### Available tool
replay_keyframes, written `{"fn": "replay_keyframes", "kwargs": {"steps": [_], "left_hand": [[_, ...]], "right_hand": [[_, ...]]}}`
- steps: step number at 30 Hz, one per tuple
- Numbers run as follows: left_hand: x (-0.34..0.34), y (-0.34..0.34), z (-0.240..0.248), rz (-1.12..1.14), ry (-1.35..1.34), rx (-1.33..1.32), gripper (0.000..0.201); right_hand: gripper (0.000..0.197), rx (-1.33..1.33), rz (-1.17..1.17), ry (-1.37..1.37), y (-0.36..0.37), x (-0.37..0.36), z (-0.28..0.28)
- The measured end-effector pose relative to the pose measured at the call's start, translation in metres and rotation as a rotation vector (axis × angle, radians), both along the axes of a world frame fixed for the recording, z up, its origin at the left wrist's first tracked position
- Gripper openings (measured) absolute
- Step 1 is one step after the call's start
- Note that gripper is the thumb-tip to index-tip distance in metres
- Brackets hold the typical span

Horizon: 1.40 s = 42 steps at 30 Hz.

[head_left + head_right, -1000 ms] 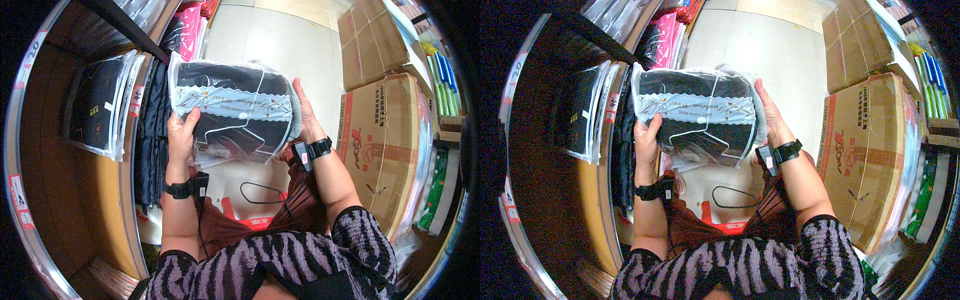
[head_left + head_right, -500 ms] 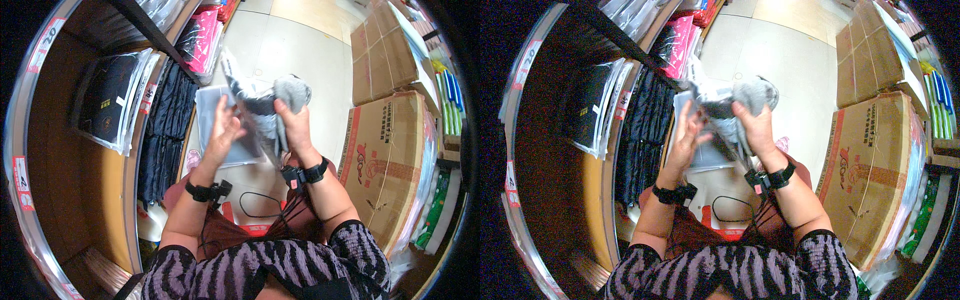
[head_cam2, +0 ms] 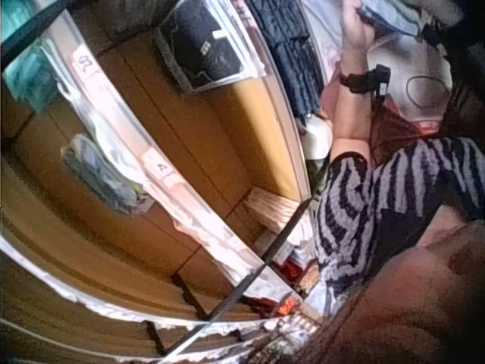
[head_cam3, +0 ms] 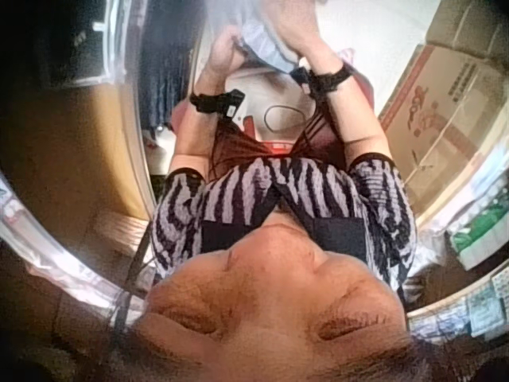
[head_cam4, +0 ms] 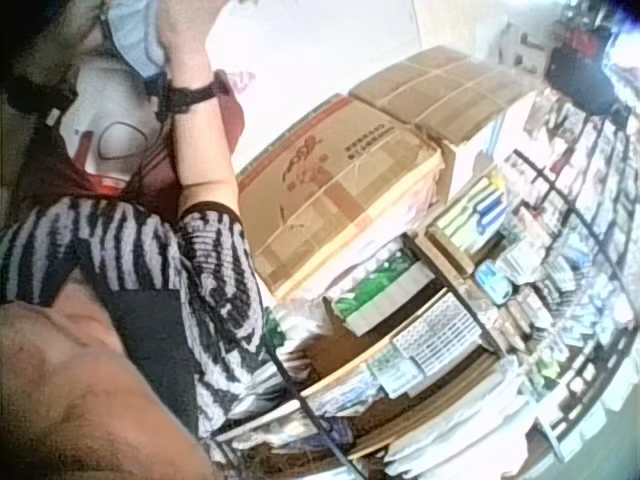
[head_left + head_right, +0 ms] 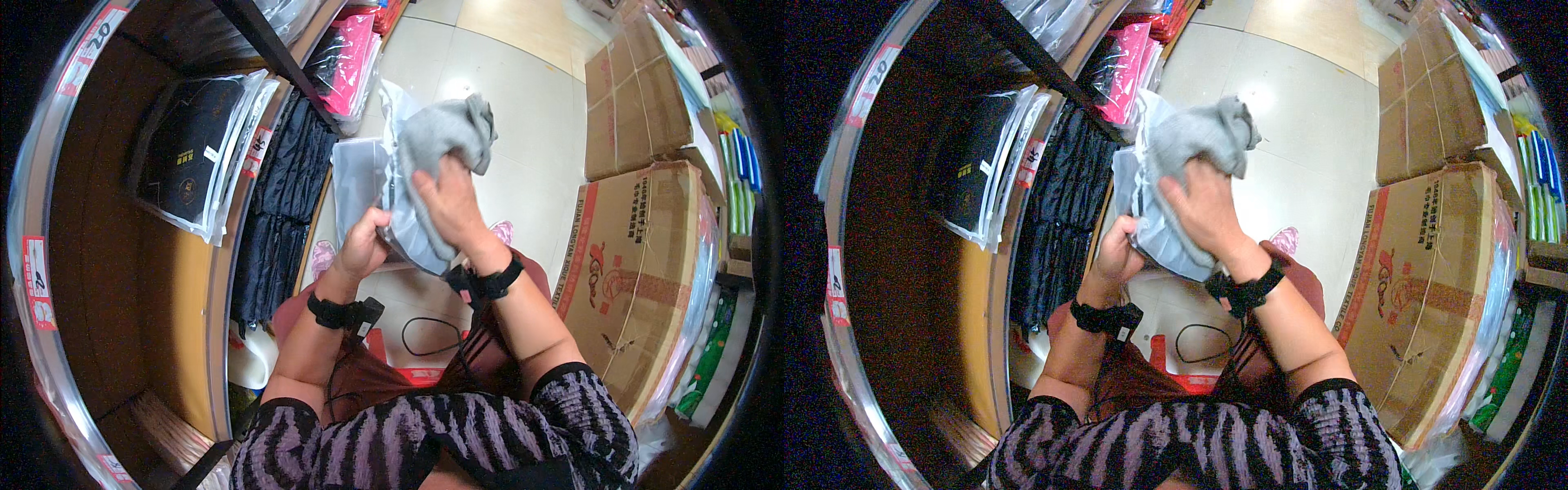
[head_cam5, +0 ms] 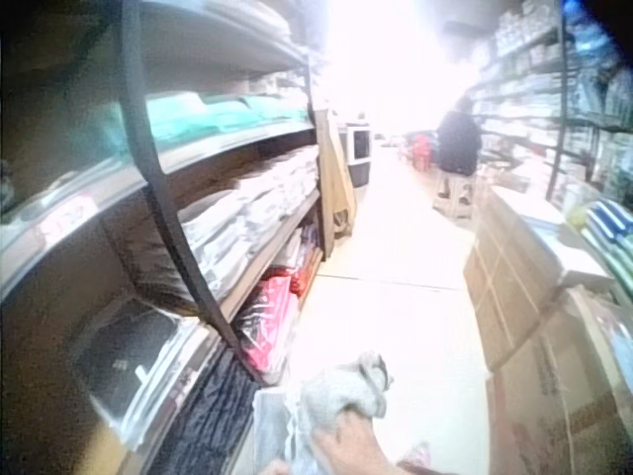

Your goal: The person picks up packaged shirts from a shelf, wipes the shelf space with a cloth, and then places the shirts back onto the shelf.

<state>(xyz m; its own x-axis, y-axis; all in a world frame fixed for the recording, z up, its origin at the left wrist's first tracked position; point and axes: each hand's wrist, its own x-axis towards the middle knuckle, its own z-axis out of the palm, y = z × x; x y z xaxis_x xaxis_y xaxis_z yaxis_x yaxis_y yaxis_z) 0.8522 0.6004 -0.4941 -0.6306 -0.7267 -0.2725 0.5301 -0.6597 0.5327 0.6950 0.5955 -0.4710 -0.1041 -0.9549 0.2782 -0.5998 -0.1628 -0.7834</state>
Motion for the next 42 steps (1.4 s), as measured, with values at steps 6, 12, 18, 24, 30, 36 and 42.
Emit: {"fn": "replay_keyframes", "kwargs": {"steps": [6, 12, 18, 24, 30, 36, 42], "left_hand": [[0.003, 0.005, 0.004, -0.119, 0.015, 0.020, 0.055], [0.033, -0.008, -0.004, 0.033, 0.222, 0.234, 0.047], [0.047, -0.015, -0.004, 0.260, 0.159, 0.298, 0.050], [0.052, -0.018, -0.018, 0.160, 0.384, 0.233, 0.059], [0.043, -0.010, 0.013, 0.289, 0.032, 0.111, 0.068], [0.026, -0.017, 0.040, 0.372, -0.116, 0.114, 0.080], [0.029, -0.007, 0.022, 0.078, -0.441, -0.208, 0.055]], "right_hand": [[0.062, 0.493, 0.054, -0.764, -0.020, -0.049, -0.058], [0.068, 0.727, 0.068, -0.554, -0.008, -0.053, -0.051], [0.073, 0.578, 0.220, -0.966, 0.003, -0.054, -0.042], [0.074, 0.412, 0.306, -1.043, 0.001, -0.042, -0.040], [0.042, 0.469, 0.035, -0.996, 0.002, -0.044, -0.038], [0.034, 0.317, -0.204, -1.075, -0.007, -0.058, -0.037], [0.027, 0.255, -0.319, -1.028, -0.006, -0.062, -0.036]]}}
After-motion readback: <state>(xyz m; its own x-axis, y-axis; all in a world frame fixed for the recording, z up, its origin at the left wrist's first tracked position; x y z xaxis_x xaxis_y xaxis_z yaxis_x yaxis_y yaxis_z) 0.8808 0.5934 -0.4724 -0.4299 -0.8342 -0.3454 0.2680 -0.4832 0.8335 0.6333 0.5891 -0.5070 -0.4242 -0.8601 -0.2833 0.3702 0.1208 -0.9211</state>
